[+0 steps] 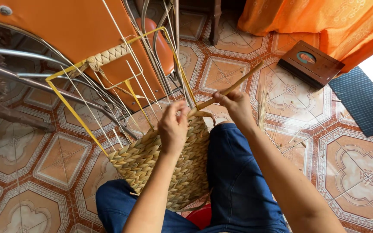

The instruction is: The recorder is weaving a basket from dried plant fibers over a metal frame.

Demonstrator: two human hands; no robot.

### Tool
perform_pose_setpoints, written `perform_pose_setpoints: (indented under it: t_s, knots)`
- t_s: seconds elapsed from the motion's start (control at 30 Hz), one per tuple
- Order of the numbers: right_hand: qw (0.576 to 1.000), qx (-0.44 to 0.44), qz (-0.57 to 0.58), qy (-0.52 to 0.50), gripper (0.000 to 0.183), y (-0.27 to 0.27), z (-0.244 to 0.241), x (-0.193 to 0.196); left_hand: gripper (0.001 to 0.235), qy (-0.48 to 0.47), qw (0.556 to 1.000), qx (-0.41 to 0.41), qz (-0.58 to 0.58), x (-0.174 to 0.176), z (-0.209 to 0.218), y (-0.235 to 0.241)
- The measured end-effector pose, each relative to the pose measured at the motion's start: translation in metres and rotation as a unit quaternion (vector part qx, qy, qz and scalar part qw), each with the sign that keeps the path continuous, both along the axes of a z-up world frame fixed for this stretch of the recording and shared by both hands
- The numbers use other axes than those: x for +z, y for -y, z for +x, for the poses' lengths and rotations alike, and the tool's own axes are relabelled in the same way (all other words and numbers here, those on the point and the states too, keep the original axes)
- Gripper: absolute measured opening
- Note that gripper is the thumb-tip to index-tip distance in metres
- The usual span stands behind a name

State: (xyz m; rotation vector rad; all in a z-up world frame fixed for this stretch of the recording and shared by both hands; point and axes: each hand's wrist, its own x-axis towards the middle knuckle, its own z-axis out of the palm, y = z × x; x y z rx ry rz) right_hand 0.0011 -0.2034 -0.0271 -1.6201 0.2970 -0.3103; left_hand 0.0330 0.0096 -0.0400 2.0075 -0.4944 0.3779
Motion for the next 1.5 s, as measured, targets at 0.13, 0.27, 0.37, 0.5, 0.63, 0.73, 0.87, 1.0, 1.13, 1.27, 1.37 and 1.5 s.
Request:
perform_pose_setpoints:
  t_s: [0.13, 0.27, 0.37, 0.5, 0.63, 0.73, 0.87, 1.0, 1.13, 1.27, 1.37, 1.5]
  knots:
    - [0.990, 0.065, -0.108, 0.070, 0.013, -0.032, -0.024, 0.037, 0.039, 0.118, 0.984, -0.045, 0.127, 0.032, -0.014, 0.015]
    - [0.980, 0.161, -0.105, 0.054, 0.018, -0.017, -0.013, 0.029, 0.023, 0.029, 0.986, -0.028, 0.162, 0.009, 0.004, 0.014]
    - [0.964, 0.182, -0.190, -0.027, 0.024, -0.007, -0.004, 0.016, 0.028, -0.085, 0.987, -0.053, 0.124, 0.036, 0.003, 0.007]
    - [0.925, 0.203, -0.303, -0.104, 0.025, -0.002, 0.002, 0.019, 0.035, -0.190, 0.976, -0.084, 0.068, 0.054, 0.000, 0.003]
    - [0.902, 0.168, -0.398, 0.002, 0.019, -0.007, 0.020, 0.010, 0.030, -0.200, 0.969, -0.096, 0.105, 0.053, 0.004, 0.002]
    - [0.849, 0.098, -0.508, 0.104, 0.016, -0.021, 0.033, -0.003, 0.023, -0.150, 0.971, -0.129, 0.132, 0.049, 0.006, 0.003]
    - [0.897, 0.082, -0.433, 0.037, 0.018, -0.037, 0.032, -0.020, 0.012, -0.044, 0.951, -0.072, 0.296, 0.034, 0.010, 0.012]
    - [0.993, 0.099, -0.045, -0.052, 0.026, -0.041, 0.028, -0.059, 0.018, -0.108, 0.930, -0.041, 0.350, 0.044, 0.019, 0.029]
    - [0.958, 0.128, 0.255, -0.029, 0.034, -0.040, 0.016, -0.043, 0.013, -0.208, 0.917, -0.024, 0.339, 0.043, 0.030, 0.030]
    - [0.912, 0.193, 0.359, -0.038, 0.038, -0.038, 0.014, -0.027, 0.026, -0.222, 0.966, -0.031, 0.132, 0.044, 0.032, 0.024]
    - [0.904, 0.211, 0.369, -0.045, 0.034, -0.040, 0.020, -0.035, 0.021, -0.253, 0.966, 0.007, -0.052, 0.054, 0.012, 0.019]
    - [0.916, 0.211, 0.341, -0.015, 0.029, -0.039, 0.022, -0.052, 0.031, -0.210, 0.942, -0.001, -0.262, 0.047, -0.019, 0.015]
